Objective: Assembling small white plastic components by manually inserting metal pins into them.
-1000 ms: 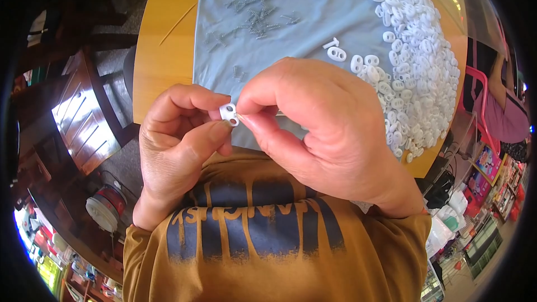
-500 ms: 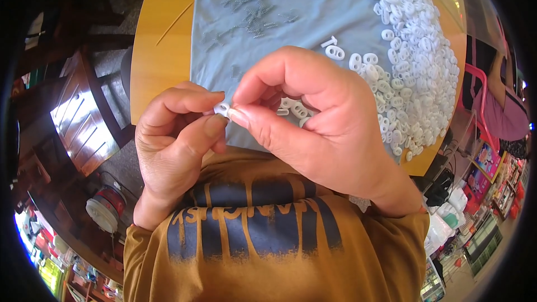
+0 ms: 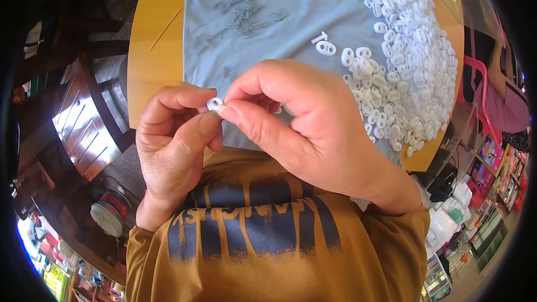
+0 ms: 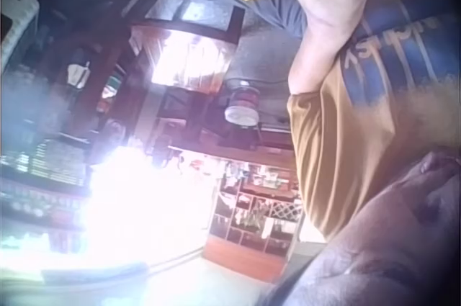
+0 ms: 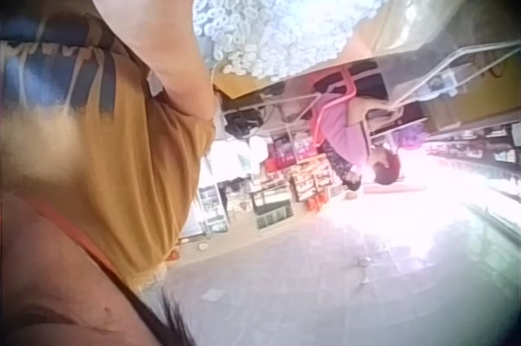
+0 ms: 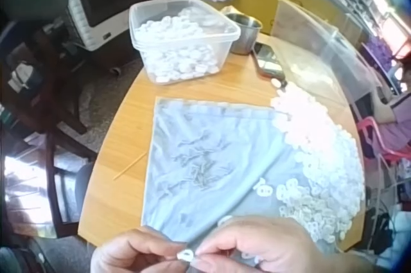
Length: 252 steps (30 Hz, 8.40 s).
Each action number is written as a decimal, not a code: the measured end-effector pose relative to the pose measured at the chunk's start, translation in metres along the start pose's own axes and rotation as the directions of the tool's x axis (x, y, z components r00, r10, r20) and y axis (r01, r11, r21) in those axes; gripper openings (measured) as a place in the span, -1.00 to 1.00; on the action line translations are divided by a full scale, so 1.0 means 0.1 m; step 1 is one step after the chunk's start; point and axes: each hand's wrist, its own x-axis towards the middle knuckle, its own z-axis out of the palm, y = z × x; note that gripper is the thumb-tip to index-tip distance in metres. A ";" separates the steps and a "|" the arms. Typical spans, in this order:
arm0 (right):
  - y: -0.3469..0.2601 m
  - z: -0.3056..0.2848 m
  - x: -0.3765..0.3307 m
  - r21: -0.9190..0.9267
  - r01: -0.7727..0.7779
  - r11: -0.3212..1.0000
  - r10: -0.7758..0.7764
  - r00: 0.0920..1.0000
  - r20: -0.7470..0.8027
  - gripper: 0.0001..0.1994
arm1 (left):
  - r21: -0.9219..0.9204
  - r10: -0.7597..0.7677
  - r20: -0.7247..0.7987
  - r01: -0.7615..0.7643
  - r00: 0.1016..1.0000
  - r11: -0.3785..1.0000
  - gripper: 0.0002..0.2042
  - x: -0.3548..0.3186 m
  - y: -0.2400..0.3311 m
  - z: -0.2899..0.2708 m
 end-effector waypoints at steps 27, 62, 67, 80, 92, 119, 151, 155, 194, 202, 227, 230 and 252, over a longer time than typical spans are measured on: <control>0.34 -0.13 -0.13 -0.741 0.453 0.496 -0.530 0.834 0.155 -0.70 | -0.118 0.033 -0.095 -0.044 0.995 0.992 -0.81 0.03 -0.03 -0.13; 0.07 0.13 -0.07 0.729 -0.087 0.679 0.235 0.966 -0.104 -0.84 | -0.166 0.136 -0.015 -0.136 0.991 0.977 -0.83 -0.05 0.01 0.04; 0.02 0.18 -0.04 0.746 -0.068 0.662 0.285 0.944 -0.167 -0.87 | -0.090 0.108 -0.019 -0.109 0.994 0.990 -0.84 -0.06 0.01 0.06; -0.01 0.24 -0.03 0.719 0.048 0.694 0.166 0.960 -0.224 -0.88 | -0.086 0.141 -0.035 -0.143 0.989 0.986 -0.85 -0.05 -0.05 0.06; 0.13 0.23 -0.08 0.156 0.246 0.957 -0.201 0.945 -0.258 -0.83 | -0.145 0.160 -0.038 -0.164 0.986 0.976 -0.84 -0.04 -0.08 0.12; 0.15 0.09 -0.06 -0.032 0.346 0.938 -0.347 0.935 -0.071 -0.66 | -0.024 0.206 0.148 -0.205 0.967 0.978 -0.59 -0.09 -0.12 0.01; 0.29 0.15 -0.02 -0.209 0.530 0.821 -0.557 0.825 -0.094 -0.71 | 0.257 0.394 0.155 -0.422 0.906 0.869 -0.61 -0.05 -0.18 0.01; 0.30 0.15 -0.03 -0.225 0.536 0.814 -0.564 0.821 -0.085 -0.71 | 0.373 0.470 0.194 -0.508 0.861 0.776 -0.61 -0.02 -0.17 0.01; 0.54 0.40 0.03 -0.083 0.666 0.741 -0.658 0.697 -0.283 -0.82 | 0.394 0.545 0.104 -0.538 0.832 0.745 -0.75 -0.08 -0.27 0.08; 0.45 0.32 0.03 -0.115 0.616 0.779 -0.620 0.732 -0.283 -0.78 | 0.328 0.463 0.103 -0.469 0.881 0.820 -0.71 -0.03 -0.20 0.10; 0.43 0.13 -0.11 -0.083 0.656 0.750 -0.659 0.732 -0.173 -0.79 | 0.622 0.638 0.158 -0.578 0.753 0.528 -0.73 1.56 1.13 0.45; 0.54 0.15 -0.11 0.016 0.678 0.735 -0.674 0.733 -0.095 -0.79 | 0.634 0.360 0.279 -0.453 0.890 0.627 -0.77 1.25 0.70 0.48; 0.56 0.24 -0.24 0.098 0.727 0.680 -0.733 0.668 0.126 -0.85 | 0.716 0.075 0.693 -0.696 0.717 0.043 -0.76 0.69 0.01 0.45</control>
